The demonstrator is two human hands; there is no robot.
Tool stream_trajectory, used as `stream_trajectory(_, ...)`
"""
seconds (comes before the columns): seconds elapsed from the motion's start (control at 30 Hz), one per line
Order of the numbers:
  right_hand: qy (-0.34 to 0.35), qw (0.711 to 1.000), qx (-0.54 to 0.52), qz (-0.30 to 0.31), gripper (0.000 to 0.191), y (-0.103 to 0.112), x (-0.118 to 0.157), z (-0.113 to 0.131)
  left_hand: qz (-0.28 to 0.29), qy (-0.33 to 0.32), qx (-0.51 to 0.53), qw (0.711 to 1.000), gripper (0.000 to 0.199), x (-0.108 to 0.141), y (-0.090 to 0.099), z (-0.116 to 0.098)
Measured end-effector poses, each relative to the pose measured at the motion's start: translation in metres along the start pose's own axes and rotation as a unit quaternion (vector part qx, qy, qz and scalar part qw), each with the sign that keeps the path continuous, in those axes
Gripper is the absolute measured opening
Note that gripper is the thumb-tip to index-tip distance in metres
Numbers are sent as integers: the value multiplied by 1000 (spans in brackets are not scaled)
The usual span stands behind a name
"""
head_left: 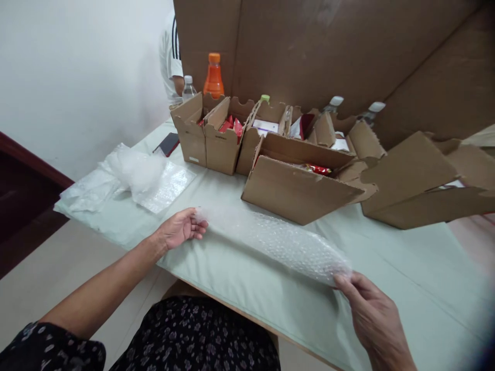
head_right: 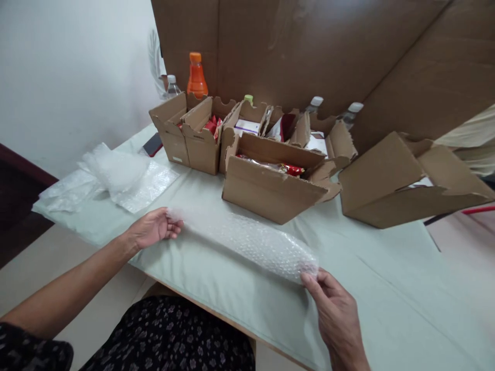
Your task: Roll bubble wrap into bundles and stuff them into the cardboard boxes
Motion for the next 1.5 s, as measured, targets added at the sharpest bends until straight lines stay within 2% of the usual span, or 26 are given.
stream_trajectory(0.13,-2,1000,-19,24,46,4,-1,0,69,-20,20,997,36,-6,6,4)
stream_trajectory(0.27,7,999,-5,51,48,9,0,-1,91,-37,-2,995,52,-7,5,7)
stream_trajectory(0.37,7,998,-3,61,50,11,0,-3,75,-41,-36,996,49,-7,1,7)
stream_trajectory(0.5,3,997,-22,70,46,7,1,-7,23,-58,-91,994,34,-11,-4,6)
stream_trajectory(0.67,6,998,-53,17,38,5,1,-12,-16,-98,-112,989,25,-13,-2,6)
stream_trajectory(0.97,14,998,-64,14,40,3,2,-15,-35,-117,-124,985,21,-10,-3,5)
stream_trajectory(1.07,24,998,-60,20,41,0,1,-13,-53,-143,-157,976,29,-7,-1,2)
stream_trajectory(1.13,26,998,-58,26,39,-1,1,-12,-75,-188,-197,959,39,-3,1,0)
stream_trajectory(1.2,25,998,-55,31,38,-2,1,-12,-83,-248,-261,929,45,2,1,0)
stream_trajectory(1.27,25,998,-48,34,37,-2,0,-13,-72,-298,-352,885,49,6,-3,2)
stream_trajectory(1.37,44,997,-41,38,38,-3,-1,-15,-43,-334,-501,797,55,4,-12,13)
stream_trajectory(1.43,56,997,-45,36,40,-3,-2,-16,-32,-352,-576,737,47,-3,-17,22)
stream_trajectory(1.5,56,996,-54,35,42,-2,-2,-15,-35,-373,-611,698,23,-10,-19,29)
Point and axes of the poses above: each hand's wrist, its own x-axis away from the middle knuckle, its own y-axis out of the back of the hand, z = x × y, the point moved 1 cm from there along -x, towards the middle knuckle, and after that the axes turned 7 degrees about y, right-handed, at the moved point
